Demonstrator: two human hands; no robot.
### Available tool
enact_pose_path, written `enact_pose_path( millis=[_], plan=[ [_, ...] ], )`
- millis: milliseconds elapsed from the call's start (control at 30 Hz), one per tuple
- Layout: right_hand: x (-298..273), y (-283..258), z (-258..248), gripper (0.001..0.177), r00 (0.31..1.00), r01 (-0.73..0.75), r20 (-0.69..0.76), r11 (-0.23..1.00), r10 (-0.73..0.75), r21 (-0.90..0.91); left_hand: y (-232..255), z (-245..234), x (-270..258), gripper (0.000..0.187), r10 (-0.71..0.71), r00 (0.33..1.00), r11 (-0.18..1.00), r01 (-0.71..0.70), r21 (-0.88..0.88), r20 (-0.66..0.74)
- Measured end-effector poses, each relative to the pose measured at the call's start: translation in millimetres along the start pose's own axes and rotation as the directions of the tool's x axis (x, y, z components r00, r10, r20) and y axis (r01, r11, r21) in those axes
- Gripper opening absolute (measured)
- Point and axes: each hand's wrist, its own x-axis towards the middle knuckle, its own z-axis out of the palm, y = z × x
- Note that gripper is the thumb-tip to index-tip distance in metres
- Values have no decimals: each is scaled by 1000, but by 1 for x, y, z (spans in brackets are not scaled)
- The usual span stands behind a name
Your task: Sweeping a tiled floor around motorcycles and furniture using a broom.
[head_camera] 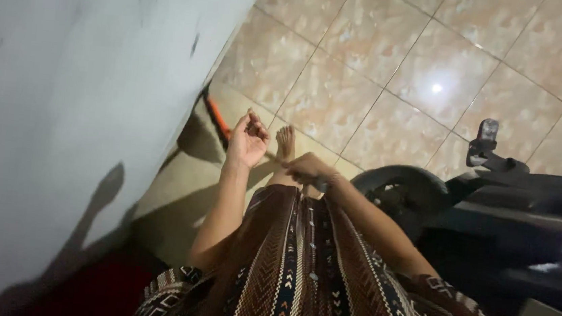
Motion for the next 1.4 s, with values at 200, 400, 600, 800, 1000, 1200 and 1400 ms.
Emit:
enact_pose_path(
  millis=[200,400,600,800,1000,1200,1400],
  plan=[
    [77,-6,-44,38,944,-298,-135,953,303,53,37,65,54,11,29,998,997,-32,68,48],
    [58,48,-163,21,879,-11,-340,726,335,688,68,80,93,9,-46,999,998,46,47,-12],
    [58,60,-226,25,821,-31,-330,613,466,789,90,109,106,8,-103,994,991,107,86,-46],
    [58,-48,-179,19,692,-14,-622,868,366,496,104,136,126,8,-61,997,986,68,155,-49],
    [-2,-113,-167,19,765,-207,-472,861,439,465,113,134,150,9,-121,992,991,123,54,-29],
    [47,-85,-163,29,987,125,-87,987,-134,-99,127,143,156,11,3,998,995,3,97,-65],
    [162,-143,-178,19,994,109,45,845,-100,-524,137,157,177,9,38,998,998,-40,43,47]
  ],
)
